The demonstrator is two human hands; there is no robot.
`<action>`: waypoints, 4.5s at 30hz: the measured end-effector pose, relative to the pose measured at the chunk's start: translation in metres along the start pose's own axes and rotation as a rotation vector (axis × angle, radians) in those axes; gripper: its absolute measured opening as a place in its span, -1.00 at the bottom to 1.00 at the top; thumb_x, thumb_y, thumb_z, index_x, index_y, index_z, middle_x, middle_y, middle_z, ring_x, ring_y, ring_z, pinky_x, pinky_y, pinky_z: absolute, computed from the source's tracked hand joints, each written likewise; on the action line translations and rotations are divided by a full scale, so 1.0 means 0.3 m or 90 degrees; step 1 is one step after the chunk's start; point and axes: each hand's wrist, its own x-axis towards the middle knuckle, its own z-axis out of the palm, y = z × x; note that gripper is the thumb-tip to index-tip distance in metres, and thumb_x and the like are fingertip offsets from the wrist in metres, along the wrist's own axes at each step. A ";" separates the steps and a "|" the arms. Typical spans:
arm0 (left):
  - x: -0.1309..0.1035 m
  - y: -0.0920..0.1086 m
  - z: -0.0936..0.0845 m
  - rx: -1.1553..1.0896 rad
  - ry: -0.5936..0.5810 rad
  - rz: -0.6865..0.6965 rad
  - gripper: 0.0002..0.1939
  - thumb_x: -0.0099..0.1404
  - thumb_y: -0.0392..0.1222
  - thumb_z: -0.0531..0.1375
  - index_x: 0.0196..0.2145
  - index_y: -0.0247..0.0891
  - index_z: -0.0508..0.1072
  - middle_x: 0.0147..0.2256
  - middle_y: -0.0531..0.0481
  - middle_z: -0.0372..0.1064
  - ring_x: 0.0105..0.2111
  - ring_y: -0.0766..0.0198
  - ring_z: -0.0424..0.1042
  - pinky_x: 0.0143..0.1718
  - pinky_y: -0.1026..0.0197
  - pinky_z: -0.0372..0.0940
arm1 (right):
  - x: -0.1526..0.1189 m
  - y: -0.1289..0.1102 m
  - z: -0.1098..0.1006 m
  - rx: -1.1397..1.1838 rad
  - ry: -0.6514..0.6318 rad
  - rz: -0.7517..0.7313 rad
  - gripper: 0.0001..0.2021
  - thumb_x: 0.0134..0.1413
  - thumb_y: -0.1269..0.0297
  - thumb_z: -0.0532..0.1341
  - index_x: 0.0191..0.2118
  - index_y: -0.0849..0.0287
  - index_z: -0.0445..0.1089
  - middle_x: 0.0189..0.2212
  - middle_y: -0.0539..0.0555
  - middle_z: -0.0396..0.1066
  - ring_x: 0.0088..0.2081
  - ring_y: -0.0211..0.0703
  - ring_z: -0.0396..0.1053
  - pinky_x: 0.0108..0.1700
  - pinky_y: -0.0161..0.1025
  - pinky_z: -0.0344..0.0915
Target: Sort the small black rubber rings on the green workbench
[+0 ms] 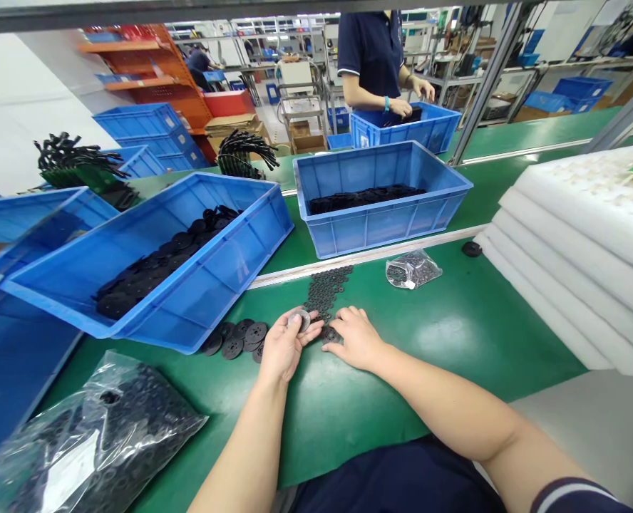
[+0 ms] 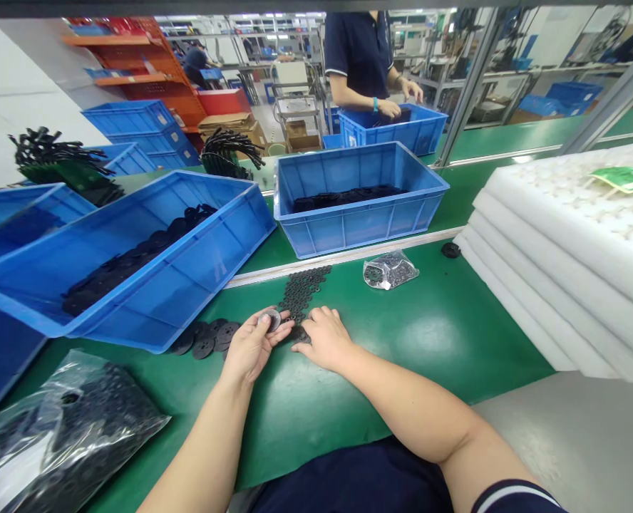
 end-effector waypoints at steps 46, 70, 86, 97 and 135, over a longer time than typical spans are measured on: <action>-0.028 0.015 0.031 -0.008 -0.080 0.008 -0.59 0.20 -0.11 0.35 -0.06 -0.36 0.39 -0.18 -0.28 0.57 -0.25 0.06 0.61 -0.16 0.06 0.50 | -0.009 0.020 -0.052 0.052 -0.114 0.005 -0.69 -0.02 0.26 0.39 -0.17 0.20 0.35 -0.21 0.12 0.38 -0.14 -0.03 0.28 -0.12 -0.13 0.18; -0.046 -0.054 0.054 -0.004 -0.117 -0.005 -0.54 0.21 -0.13 0.28 0.04 -0.35 0.45 -0.08 -0.26 0.53 -0.08 -0.04 0.54 0.03 -0.17 0.40 | -0.002 0.025 -0.019 0.214 0.145 -0.070 -0.86 0.17 0.35 0.30 -0.14 0.17 0.43 -0.27 0.08 0.40 -0.21 -0.14 0.36 -0.10 -0.20 0.31; -0.065 -0.079 0.066 0.096 -0.109 -0.056 -0.44 0.18 -0.03 0.32 0.09 -0.35 0.47 -0.01 -0.22 0.47 -0.06 -0.01 0.50 0.01 -0.15 0.44 | -0.005 0.016 -0.022 0.197 0.057 -0.091 -0.89 0.21 0.48 0.16 -0.24 0.18 0.41 -0.29 0.07 0.35 -0.25 -0.17 0.32 -0.14 -0.24 0.30; -0.064 -0.086 0.062 0.122 -0.143 -0.043 -0.40 0.20 0.01 0.32 0.13 -0.32 0.44 -0.07 -0.18 0.52 -0.04 0.00 0.50 0.03 -0.09 0.42 | -0.003 0.015 -0.004 0.109 0.067 -0.088 -0.86 0.22 0.48 0.14 -0.28 0.21 0.44 -0.31 0.12 0.40 -0.25 -0.14 0.34 -0.11 -0.22 0.32; -0.067 -0.054 0.084 0.088 -0.139 -0.082 -0.45 0.11 -0.04 0.43 -0.02 -0.37 0.46 -0.12 -0.19 0.53 -0.17 0.07 0.56 0.05 -0.13 0.43 | 0.019 0.054 -0.036 0.212 0.084 0.012 -0.81 0.07 0.57 0.20 -0.34 0.22 0.55 -0.39 0.07 0.50 -0.34 -0.22 0.41 -0.19 -0.29 0.34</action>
